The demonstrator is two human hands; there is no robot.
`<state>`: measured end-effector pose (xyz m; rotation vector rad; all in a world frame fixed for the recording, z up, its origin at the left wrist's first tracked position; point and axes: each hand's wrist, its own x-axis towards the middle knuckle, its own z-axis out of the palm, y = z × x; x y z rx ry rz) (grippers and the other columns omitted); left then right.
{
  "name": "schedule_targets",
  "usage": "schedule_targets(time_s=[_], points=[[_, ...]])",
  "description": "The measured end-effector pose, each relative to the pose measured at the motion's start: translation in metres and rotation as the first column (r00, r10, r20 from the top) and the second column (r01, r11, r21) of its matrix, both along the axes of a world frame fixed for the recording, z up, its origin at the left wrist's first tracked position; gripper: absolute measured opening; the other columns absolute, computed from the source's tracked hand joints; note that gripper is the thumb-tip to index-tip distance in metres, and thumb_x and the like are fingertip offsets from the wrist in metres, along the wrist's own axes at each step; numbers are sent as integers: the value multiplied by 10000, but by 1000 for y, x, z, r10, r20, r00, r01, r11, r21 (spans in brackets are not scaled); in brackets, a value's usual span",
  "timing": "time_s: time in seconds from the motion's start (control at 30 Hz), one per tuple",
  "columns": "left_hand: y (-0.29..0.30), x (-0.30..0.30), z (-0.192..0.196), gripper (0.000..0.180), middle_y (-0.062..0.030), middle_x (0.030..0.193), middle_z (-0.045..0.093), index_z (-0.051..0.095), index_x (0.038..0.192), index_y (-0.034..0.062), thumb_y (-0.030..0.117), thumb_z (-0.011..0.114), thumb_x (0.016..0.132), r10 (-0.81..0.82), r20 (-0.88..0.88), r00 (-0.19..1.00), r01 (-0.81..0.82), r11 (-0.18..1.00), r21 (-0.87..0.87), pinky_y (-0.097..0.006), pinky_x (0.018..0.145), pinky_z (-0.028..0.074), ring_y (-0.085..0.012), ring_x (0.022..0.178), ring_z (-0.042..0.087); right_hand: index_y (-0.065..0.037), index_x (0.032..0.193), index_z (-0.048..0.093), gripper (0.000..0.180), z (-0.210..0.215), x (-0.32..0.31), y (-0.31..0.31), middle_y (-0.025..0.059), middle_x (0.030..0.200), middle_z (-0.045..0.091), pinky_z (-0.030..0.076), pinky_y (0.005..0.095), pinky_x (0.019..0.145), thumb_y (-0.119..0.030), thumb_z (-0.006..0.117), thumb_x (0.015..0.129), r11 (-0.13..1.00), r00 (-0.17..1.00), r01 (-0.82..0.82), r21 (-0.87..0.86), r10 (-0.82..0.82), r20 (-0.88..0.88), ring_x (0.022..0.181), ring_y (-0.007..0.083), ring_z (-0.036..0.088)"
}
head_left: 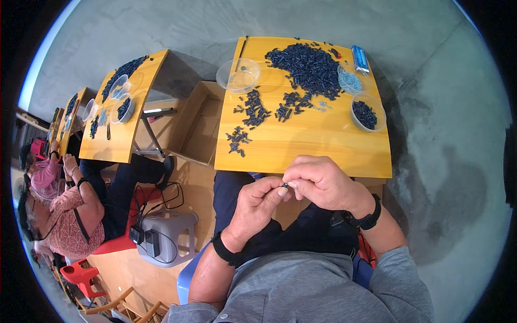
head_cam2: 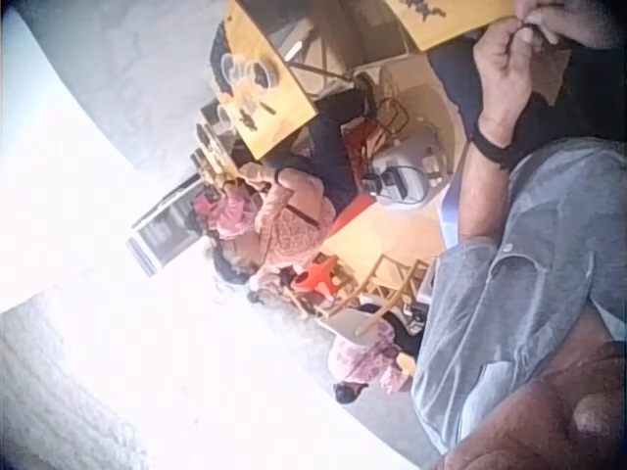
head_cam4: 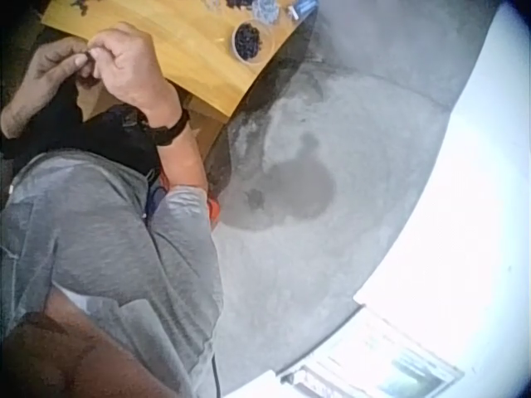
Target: Assembling small blue plastic components with white inserts by hand.
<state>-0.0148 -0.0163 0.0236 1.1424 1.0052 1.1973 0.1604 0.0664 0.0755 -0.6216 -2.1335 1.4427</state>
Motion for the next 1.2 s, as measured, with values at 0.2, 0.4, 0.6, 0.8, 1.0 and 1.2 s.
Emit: schedule_targets(time_s=[0.2, 0.4, 0.6, 0.8, 1.0, 1.2], points=[[0, 1, 3, 134, -36, 800, 644, 635, 1000, -18, 48, 543, 928, -33, -110, 993, 30, 999, -32, -232, 710, 484, -92, 766, 592, 16, 917, 617, 132, 4, 2, 4, 86, 789, 546, 460, 273, 536, 75, 531, 837, 968, 993, -104, 227, 90, 72, 598, 142, 580], [5, -1, 1, 129, -36, 805, 639, 633, 978, -15, 60, 537, 934, -13, -39, 999, 12, 1000, -25, -235, 703, 476, -98, 758, 586, 14, 899, 613, 112, -3, -3, -2, 92, 772, 579, 466, 271, 525, 72, 556, 822, 986, 998, 66, 150, -69, 14, 583, 142, 592], [4, -3, -1, 126, -32, 803, 629, 629, 965, -18, 62, 535, 936, -3, -35, 999, 2, 1000, -23, -234, 704, 475, -98, 757, 581, -16, 848, 607, 70, -8, -5, -4, 116, 723, 588, 459, 348, 575, 17, 605, 786, 984, 991, 132, 119, -129, -33, 646, 271, 581], [6, -2, 3, 129, -30, 795, 627, 631, 962, -21, 56, 531, 937, -32, -17, 999, 31, 998, -56, -232, 708, 482, -95, 753, 579, -8, 856, 604, 80, -9, -3, -7, 119, 749, 577, 464, 356, 588, 37, 589, 792, 973, 993, 119, 197, -118, -15, 687, 284, 582], [5, -1, 5, 141, -29, 805, 633, 633, 961, -29, 60, 525, 942, -11, 60, 998, 15, 996, -83, -231, 711, 487, -92, 753, 583, -4, 887, 602, 122, -10, -7, -13, 128, 799, 571, 475, 361, 598, 50, 609, 778, 923, 988, 153, 353, -135, -73, 690, 293, 585], [1, 1, -3, 151, -30, 822, 639, 635, 987, -28, 60, 520, 944, -43, 77, 996, 51, 993, -104, -228, 725, 491, -86, 767, 593, 8, 901, 609, 173, -26, -5, -25, 125, 837, 575, 465, 319, 580, 86, 592, 748, 896, 967, 249, 368, -212, -139, 668, 247, 585]])
